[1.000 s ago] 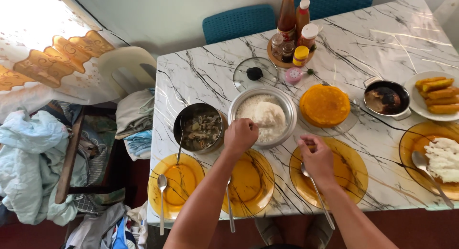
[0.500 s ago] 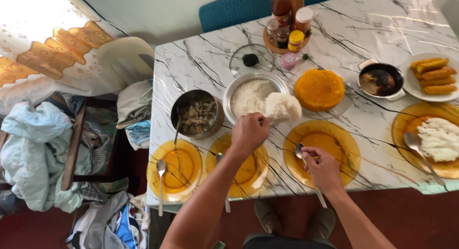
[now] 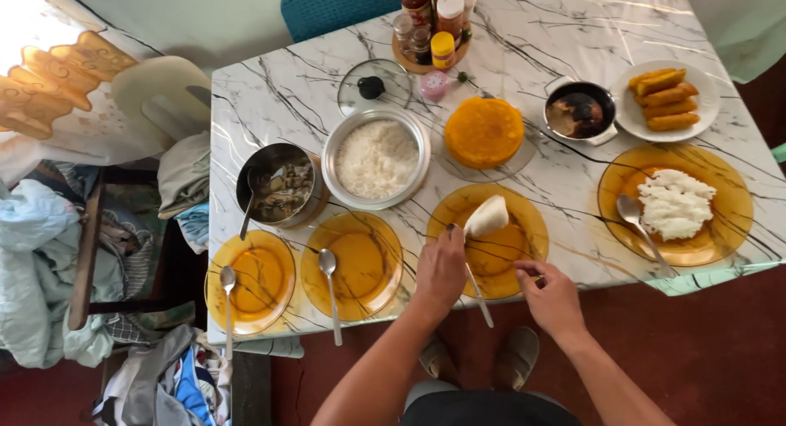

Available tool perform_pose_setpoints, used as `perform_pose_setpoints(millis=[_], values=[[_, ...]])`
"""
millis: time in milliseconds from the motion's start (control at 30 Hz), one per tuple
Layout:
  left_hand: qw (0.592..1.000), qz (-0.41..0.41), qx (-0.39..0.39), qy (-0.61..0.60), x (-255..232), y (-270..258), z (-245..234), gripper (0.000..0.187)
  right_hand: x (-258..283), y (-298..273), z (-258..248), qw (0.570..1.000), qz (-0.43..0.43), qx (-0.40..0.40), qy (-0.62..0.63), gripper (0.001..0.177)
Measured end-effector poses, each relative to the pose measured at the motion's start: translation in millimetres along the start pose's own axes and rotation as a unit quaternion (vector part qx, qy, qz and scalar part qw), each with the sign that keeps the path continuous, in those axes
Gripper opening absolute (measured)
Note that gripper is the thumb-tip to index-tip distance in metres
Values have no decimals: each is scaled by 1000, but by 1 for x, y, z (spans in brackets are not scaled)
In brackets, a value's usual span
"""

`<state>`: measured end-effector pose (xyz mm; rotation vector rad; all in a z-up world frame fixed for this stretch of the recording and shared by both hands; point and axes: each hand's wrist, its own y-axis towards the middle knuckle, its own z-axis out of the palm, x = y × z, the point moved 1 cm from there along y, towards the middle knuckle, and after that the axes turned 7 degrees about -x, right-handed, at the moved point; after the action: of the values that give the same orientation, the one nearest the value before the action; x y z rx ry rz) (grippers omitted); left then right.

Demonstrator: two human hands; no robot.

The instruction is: Setting a dining table and serving cooked rice from a rice cooker into individual plates.

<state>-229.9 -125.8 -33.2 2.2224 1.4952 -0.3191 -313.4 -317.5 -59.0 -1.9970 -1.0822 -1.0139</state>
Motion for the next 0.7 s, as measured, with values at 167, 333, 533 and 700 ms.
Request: perform_pose_setpoints(millis=[167,333,533,700], values=[[998,49,-23,22,-11,-18,5,46,-8,2,-6,999,32,25,16,24],[998,41,-38,14,-6,-23,6,42,2,5,-15,999,12,29,0,24],[999,8,-40,3,-20,-11,-30,21,10,6,-20,998,46,44,-1,24],[998,51,33,6,-30,-8,-21,19,13,7,-20,998,40,43,-18,23]])
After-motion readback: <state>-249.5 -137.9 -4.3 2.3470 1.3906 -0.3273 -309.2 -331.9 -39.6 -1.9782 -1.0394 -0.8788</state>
